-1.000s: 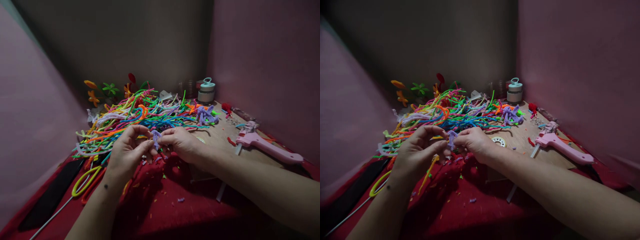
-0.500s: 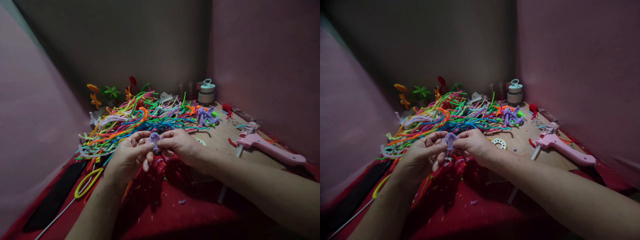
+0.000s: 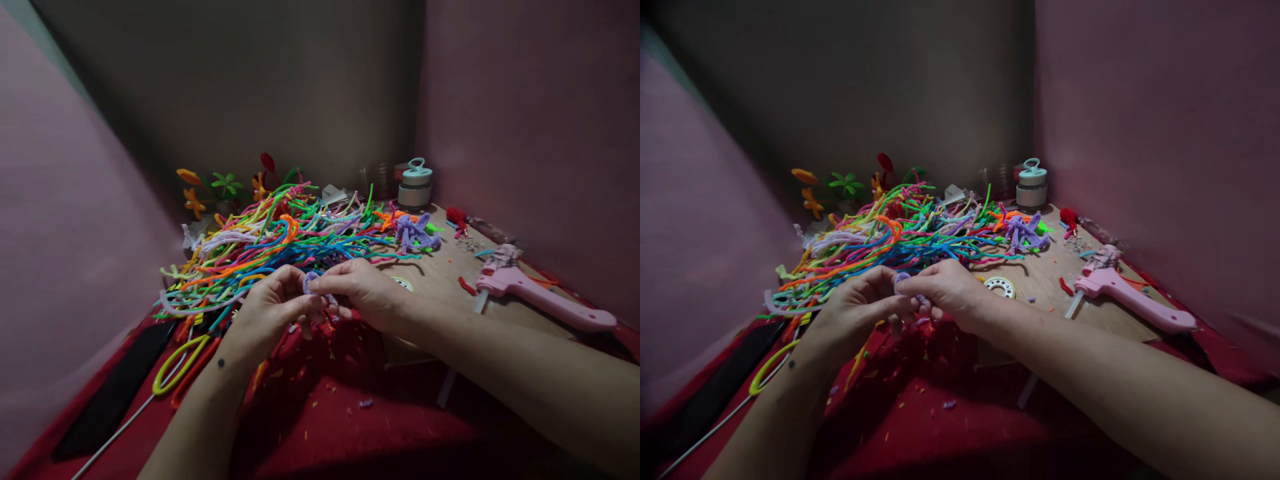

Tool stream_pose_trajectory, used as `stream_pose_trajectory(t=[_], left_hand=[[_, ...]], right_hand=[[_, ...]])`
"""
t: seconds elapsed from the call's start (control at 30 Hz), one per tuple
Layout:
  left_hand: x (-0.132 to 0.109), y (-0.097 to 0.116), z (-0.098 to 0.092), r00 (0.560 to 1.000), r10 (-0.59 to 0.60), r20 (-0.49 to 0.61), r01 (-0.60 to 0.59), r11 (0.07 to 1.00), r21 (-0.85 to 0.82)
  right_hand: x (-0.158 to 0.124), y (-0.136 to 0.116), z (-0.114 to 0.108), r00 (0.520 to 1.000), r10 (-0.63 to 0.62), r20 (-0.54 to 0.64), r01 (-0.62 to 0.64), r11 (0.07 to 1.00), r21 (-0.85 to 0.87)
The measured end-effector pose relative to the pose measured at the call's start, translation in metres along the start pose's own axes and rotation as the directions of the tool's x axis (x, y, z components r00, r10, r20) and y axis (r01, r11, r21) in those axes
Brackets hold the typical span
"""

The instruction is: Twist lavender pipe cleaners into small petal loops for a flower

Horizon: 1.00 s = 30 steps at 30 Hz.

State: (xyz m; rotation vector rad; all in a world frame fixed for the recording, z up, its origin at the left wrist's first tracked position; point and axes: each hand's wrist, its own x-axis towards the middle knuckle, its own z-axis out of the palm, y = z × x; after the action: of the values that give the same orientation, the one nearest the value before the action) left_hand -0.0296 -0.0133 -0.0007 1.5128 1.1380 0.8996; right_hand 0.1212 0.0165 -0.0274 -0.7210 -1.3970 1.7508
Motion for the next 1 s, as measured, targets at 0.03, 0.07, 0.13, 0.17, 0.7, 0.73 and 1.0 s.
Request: stream_pose_trajectory(t=[0.03,0.07,0.13,0.17,0.7,0.73,1.0], left_hand=[[0.0,0.0,0.0,1.0,-0.001,0.018,0.001,1.0,0.005],[0.0,0.0,0.001,0.999,-0.004,0.034,0.003,1.0,0.011],[0.0,0.001,0.001,0.998,-0.001,0.061,0.0,1.0,0.021],[0.0,0.001,0.001,0.998,0.005,0.069,-0.007,1.0,0.026],[-0.006,0.005,0.004,0.991,-0.015,0.137,0.008,0.999,0.052],[-0.006,0.005,0.004,0.992,-0.012,0.129,0.006,0.999,0.042],[-0.005,0.002,-0.007,0.98,-0.092,0.178,0.095,0.995,-0.01]], right_hand=[[0.0,0.0,0.0,1.0,0.001,-0.017,-0.001,1.0,-0.009],[-0.001,-0.001,0.0,0.999,-0.001,-0.041,0.0,1.0,-0.021],[-0.002,-0.001,0.001,0.995,-0.018,-0.094,0.015,0.999,-0.035],[-0.002,-0.002,0.001,0.993,-0.031,-0.111,0.027,0.999,-0.032],[-0.001,0.001,0.004,0.965,-0.042,-0.26,0.108,0.964,0.244],[0.0,0.001,0.003,0.964,-0.043,-0.261,0.109,0.963,0.245],[0.004,0.0,-0.003,0.96,-0.103,-0.26,0.158,0.966,0.202]])
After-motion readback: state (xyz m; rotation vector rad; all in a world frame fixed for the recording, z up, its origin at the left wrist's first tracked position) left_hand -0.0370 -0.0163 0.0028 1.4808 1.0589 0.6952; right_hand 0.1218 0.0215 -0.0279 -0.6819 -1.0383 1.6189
